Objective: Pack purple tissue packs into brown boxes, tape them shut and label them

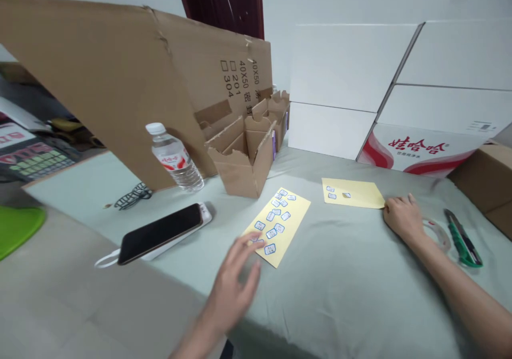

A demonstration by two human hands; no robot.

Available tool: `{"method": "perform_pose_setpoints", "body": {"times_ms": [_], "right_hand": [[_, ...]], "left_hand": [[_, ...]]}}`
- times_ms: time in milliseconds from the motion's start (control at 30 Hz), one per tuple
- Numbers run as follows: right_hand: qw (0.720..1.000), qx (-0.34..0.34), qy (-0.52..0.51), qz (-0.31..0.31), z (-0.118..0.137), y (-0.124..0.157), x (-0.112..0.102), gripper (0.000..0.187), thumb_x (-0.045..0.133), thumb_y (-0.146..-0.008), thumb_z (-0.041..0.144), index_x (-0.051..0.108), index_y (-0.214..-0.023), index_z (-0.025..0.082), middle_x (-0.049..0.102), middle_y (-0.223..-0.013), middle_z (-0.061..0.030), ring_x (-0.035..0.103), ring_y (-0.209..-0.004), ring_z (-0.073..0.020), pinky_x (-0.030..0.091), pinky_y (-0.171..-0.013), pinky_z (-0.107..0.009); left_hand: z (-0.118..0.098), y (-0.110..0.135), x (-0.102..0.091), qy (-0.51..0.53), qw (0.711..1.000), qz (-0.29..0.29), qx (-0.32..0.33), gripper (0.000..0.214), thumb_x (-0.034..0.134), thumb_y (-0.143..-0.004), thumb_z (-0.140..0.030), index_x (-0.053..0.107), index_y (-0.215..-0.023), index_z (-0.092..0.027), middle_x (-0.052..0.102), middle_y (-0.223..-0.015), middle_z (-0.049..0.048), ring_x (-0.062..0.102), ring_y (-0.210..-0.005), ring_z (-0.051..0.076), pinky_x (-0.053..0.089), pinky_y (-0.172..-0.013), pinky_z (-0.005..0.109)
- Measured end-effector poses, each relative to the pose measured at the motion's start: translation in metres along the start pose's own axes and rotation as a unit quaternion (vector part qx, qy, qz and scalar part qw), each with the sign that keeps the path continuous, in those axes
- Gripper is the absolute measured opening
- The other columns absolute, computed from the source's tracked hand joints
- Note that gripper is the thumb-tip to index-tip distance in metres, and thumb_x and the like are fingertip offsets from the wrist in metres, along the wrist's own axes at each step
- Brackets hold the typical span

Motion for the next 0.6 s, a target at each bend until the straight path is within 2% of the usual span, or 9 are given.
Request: {"method": "perform_pose_setpoints", "body": {"times_ms": [100,167,233,300,367,433,500,600], "right_hand": [[1.000,0.011,-0.007,0.003,0.001,0.002,-0.004,0.019,0.052,-0.087,0.012,0.067,-0.075,0.012,0.070,-0.079,-0.0099,0.063,-0.084,-0.0239,0.034,-0.101,-0.047],[1.000,0.017,-0.021,-0.003,0.002,0.005,-0.009,0.024,0.046,-0.083,0.007,0.068,-0.073,0.010,0.070,-0.075,-0.0157,0.063,-0.079,-0.0279,0.035,-0.098,-0.049],[0.999,0.025,-0.039,-0.018,0.003,0.010,-0.016,0.025,0.043,-0.081,0.008,0.069,-0.079,0.009,0.070,-0.073,-0.0192,0.063,-0.078,-0.0324,0.036,-0.094,-0.052],[0.997,0.029,-0.064,-0.039,0.006,0.017,-0.025,0.027,0.043,-0.082,0.014,0.068,-0.089,0.009,0.070,-0.074,-0.0200,0.062,-0.080,-0.0360,0.037,-0.093,-0.055],[0.993,0.025,-0.099,-0.056,0.009,0.026,-0.035,0.029,0.042,-0.084,0.021,0.068,-0.095,0.011,0.070,-0.077,-0.0201,0.061,-0.085,-0.0379,0.038,-0.094,-0.056],[0.987,0.019,-0.148,-0.066,0.015,0.038,-0.046,0.030,0.041,-0.085,0.026,0.066,-0.097,0.013,0.070,-0.082,-0.0189,0.061,-0.092,-0.0377,0.042,-0.092,-0.054],[0.977,0.013,-0.203,-0.065,0.022,0.051,-0.060,0.030,0.041,-0.086,0.031,0.065,-0.098,0.015,0.070,-0.089,-0.0163,0.061,-0.097,-0.0351,0.048,-0.086,-0.048],[0.956,0.010,-0.292,-0.040,0.032,0.066,-0.091,0.036,0.042,-0.091,0.044,0.062,-0.108,0.019,0.069,-0.107,-0.0122,0.065,-0.096,-0.0276,0.055,-0.072,-0.037]], "left_hand": [[0.015,-0.061,-0.023,-0.099,0.987,-0.118,0.053,0.038,0.049,-0.091,-0.016,0.052,-0.128,-0.023,0.058,-0.129,0.0126,0.055,-0.125,0.026,0.047,-0.105,0.046],[0.021,-0.101,-0.035,-0.165,0.970,-0.159,0.085,0.051,0.051,-0.087,-0.015,0.044,-0.138,-0.019,0.050,-0.139,0.0162,0.042,-0.136,0.031,0.036,-0.114,0.053],[0.024,-0.137,-0.043,-0.242,0.957,-0.145,0.066,0.062,0.050,-0.084,-0.011,0.036,-0.144,-0.015,0.040,-0.149,0.0186,0.024,-0.147,0.034,0.024,-0.118,0.058],[0.027,-0.162,-0.047,-0.310,0.948,-0.075,0.014,0.065,0.047,-0.081,-0.006,0.035,-0.145,-0.012,0.046,-0.145,0.0204,0.022,-0.147,0.038,0.013,-0.116,0.070],[0.029,-0.176,-0.050,-0.342,0.940,-0.006,-0.013,0.055,0.046,-0.078,-0.004,0.050,-0.133,-0.010,0.064,-0.122,0.0203,0.042,-0.135,0.040,0.008,-0.110,0.079],[0.026,-0.179,-0.052,-0.343,0.939,0.026,-0.006,0.035,0.046,-0.077,-0.003,0.065,-0.105,-0.012,0.071,-0.097,0.0146,0.059,-0.114,0.035,0.006,-0.108,0.080],[0.016,-0.175,-0.056,-0.346,0.938,0.015,0.017,0.026,0.043,-0.079,-0.002,0.065,-0.083,-0.016,0.071,-0.085,0.0089,0.064,-0.100,0.028,0.001,-0.111,0.076],[-0.021,-0.157,-0.059,-0.371,0.922,-0.048,0.096,0.029,0.037,-0.086,-0.005,0.061,-0.079,-0.018,0.069,-0.083,0.0051,0.065,-0.093,0.024,-0.001,-0.115,0.072]]}}
Point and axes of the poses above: each hand's wrist, its own y-axis away from the middle knuckle, its own x-axis out of the palm, z = x × y, the point moved 2 cm from there along -y, towards the middle knuckle
